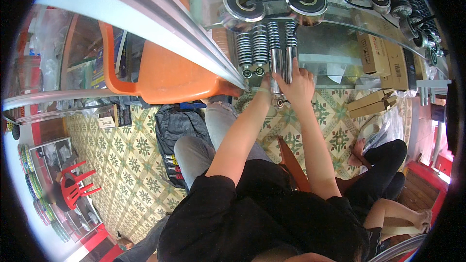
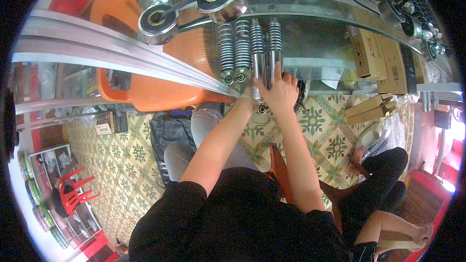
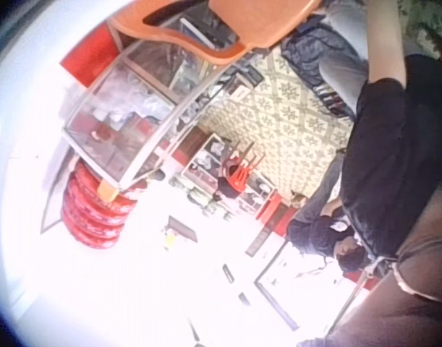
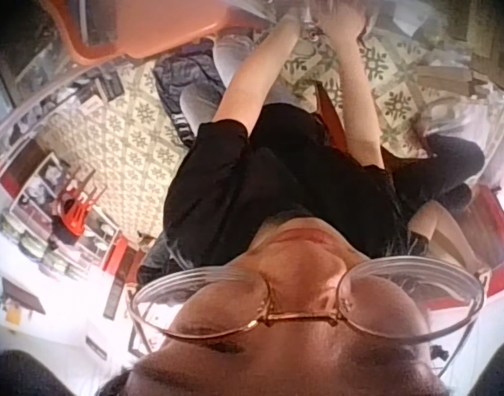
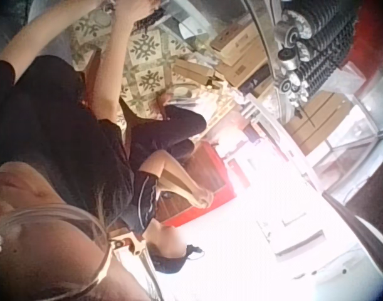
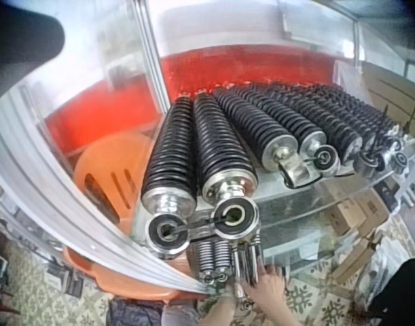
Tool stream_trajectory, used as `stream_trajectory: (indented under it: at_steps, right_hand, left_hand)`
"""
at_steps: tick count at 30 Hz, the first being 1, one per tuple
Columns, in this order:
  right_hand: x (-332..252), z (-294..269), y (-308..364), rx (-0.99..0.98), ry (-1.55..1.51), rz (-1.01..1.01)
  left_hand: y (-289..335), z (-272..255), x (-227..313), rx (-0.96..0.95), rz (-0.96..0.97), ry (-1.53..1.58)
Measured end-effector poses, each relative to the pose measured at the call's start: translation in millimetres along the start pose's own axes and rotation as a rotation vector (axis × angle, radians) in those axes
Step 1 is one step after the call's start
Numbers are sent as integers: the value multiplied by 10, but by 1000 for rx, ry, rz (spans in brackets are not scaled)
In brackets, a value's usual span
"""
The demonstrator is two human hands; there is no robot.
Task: The person sorts motorcycle shock absorbers by color and style, picking them up from a pile and placing them onto a glass shelf.
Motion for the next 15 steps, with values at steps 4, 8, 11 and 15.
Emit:
stream_trajectory:
  at_steps: [4, 8, 11, 15]
  right_hand:
    - [-86, 69, 20, 7, -53, 24]
    - [-47, 95, -17, -91, -89, 105]
    - [-57, 105, -58, -113, -80, 129]
    - [-110, 88, -193, -147, -94, 133]
  left_hand:
    - [193, -60, -32, 103, -18, -39]
    - [668, 203, -184, 257, -185, -33]
    - [1022, 680, -296, 214, -220, 71]
    - [906, 624, -320, 125, -143, 183]
Point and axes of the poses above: each hand's wrist, its own y-axis away from the middle knuckle, its own z-axis out of the palm, x = y × z, the point moved 4 cm from there along -y, towards the middle knuckle, and after that the axes turned 8 degrees about z, right-handed, at the moved point
